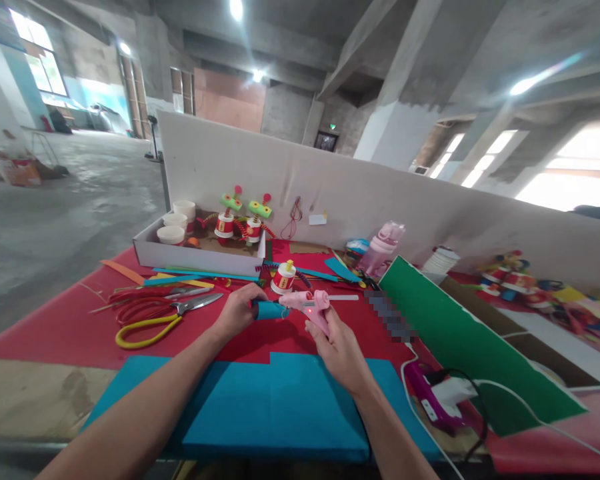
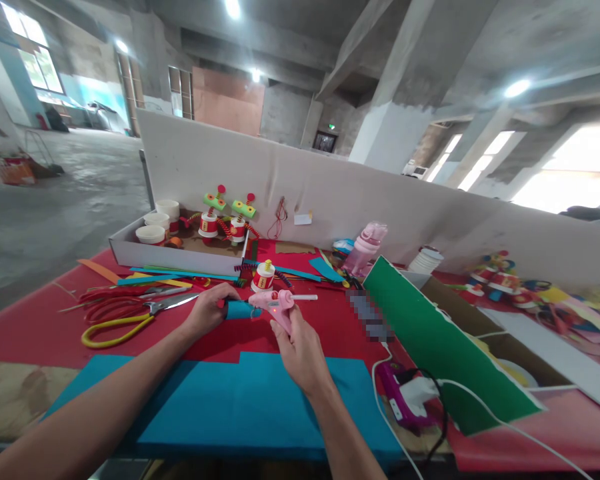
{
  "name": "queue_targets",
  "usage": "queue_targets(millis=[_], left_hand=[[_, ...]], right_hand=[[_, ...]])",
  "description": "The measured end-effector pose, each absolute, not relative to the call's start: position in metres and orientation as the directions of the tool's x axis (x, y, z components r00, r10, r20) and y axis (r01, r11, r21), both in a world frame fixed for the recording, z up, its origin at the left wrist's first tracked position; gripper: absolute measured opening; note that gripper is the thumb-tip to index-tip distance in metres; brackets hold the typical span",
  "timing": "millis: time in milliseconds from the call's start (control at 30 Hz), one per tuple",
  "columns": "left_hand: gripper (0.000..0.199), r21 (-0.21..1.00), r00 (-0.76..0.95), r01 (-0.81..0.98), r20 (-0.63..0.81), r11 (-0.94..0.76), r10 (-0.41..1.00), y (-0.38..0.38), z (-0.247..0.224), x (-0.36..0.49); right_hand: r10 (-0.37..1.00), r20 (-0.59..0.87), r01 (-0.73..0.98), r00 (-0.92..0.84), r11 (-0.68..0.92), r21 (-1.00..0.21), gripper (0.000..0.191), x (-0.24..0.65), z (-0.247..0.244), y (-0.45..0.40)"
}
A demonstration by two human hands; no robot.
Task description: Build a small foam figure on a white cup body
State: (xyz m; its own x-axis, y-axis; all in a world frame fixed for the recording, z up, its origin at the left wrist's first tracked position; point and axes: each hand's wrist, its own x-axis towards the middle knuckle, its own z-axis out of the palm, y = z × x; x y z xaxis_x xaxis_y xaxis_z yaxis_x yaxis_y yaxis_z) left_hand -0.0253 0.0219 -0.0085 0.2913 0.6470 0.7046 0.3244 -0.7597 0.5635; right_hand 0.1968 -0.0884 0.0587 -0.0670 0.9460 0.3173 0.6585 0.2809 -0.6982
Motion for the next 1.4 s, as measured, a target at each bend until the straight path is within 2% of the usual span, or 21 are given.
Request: queue_targets(millis=[167, 333, 533, 633, 700, 767, 900, 967, 1033, 1100, 1167, 1233, 1300, 1367, 1400], left_hand=[[0.021, 0.577, 0.274, 0.319, 0.703, -0.752, 0.656, 0.020, -0.006, -0.025], [0.023, 0.609, 0.260, 0.317, 0.682, -0.727, 0.684, 0.020, -0.006, -0.025], [0.019, 0.664, 0.233, 0.309, 0.642, -0.681, 0.731, 0.019, -0.005, -0.025], [0.019, 0.673, 0.233, 0.306, 0.633, -0.673, 0.738, 0.018, -0.003, -0.025], [0.019, 0.680, 0.228, 0.301, 0.629, -0.669, 0.743, 0.018, -0.003, -0.025], [0.021, 0.676, 0.222, 0.306, 0.634, -0.670, 0.741, 0.019, -0.003, -0.025], [0.021, 0.644, 0.221, 0.319, 0.662, -0.695, 0.716, 0.021, -0.004, -0.026], [0.022, 0.631, 0.226, 0.325, 0.671, -0.704, 0.706, 0.022, -0.005, -0.026], [0.022, 0.621, 0.229, 0.335, 0.676, -0.709, 0.700, 0.022, -0.006, -0.026], [0.021, 0.615, 0.226, 0.348, 0.677, -0.708, 0.700, 0.022, -0.005, -0.026], [0.020, 0.615, 0.218, 0.360, 0.676, -0.702, 0.704, 0.021, -0.005, -0.026], [0.020, 0.618, 0.209, 0.368, 0.674, -0.695, 0.709, 0.021, -0.005, -0.025], [0.021, 0.619, 0.208, 0.375, 0.670, -0.690, 0.713, 0.021, -0.003, -0.026], [0.022, 0.613, 0.205, 0.392, 0.669, -0.686, 0.715, 0.021, -0.002, -0.027], [0.023, 0.607, 0.203, 0.403, 0.670, -0.685, 0.714, 0.022, -0.001, -0.029]], right_hand=[[0.989, 0.148, 0.372, 0.011, 0.133, -0.919, 0.037, 0.202, 0.058, -0.086], [1.000, 0.025, 0.113, -0.018, 0.027, -0.993, 0.035, 0.202, 0.054, -0.084], [0.998, -0.043, 0.021, 0.048, -0.044, -0.999, 0.040, 0.210, 0.043, -0.076], [0.991, -0.011, 0.150, 0.133, -0.031, -0.988, 0.040, 0.231, 0.031, -0.065], [0.975, 0.073, 0.361, 0.209, -0.008, -0.933, 0.041, 0.251, 0.021, -0.055], [0.961, 0.119, 0.559, 0.250, -0.043, -0.828, 0.042, 0.270, 0.012, -0.046], [0.965, 0.099, 0.826, 0.243, -0.152, -0.543, 0.039, 0.294, 0.000, -0.034], [0.962, 0.100, 0.909, 0.254, -0.202, -0.365, 0.037, 0.297, 0.000, -0.031], [0.961, 0.091, 0.940, 0.261, -0.232, -0.249, 0.036, 0.296, 0.003, -0.030], [0.964, 0.066, 0.947, 0.256, -0.236, -0.219, 0.036, 0.293, 0.009, -0.033], [0.955, 0.099, 0.943, 0.278, -0.252, -0.219, 0.035, 0.286, 0.017, -0.035], [0.926, 0.231, 0.935, 0.298, -0.233, -0.269, 0.033, 0.273, 0.026, -0.035], [0.896, 0.377, 0.896, 0.236, -0.050, -0.442, 0.031, 0.252, 0.034, -0.030], [0.916, 0.380, 0.676, 0.131, 0.198, -0.710, 0.038, 0.225, 0.036, -0.019], [0.936, 0.335, 0.495, 0.113, 0.239, -0.835, 0.042, 0.210, 0.035, -0.012]])
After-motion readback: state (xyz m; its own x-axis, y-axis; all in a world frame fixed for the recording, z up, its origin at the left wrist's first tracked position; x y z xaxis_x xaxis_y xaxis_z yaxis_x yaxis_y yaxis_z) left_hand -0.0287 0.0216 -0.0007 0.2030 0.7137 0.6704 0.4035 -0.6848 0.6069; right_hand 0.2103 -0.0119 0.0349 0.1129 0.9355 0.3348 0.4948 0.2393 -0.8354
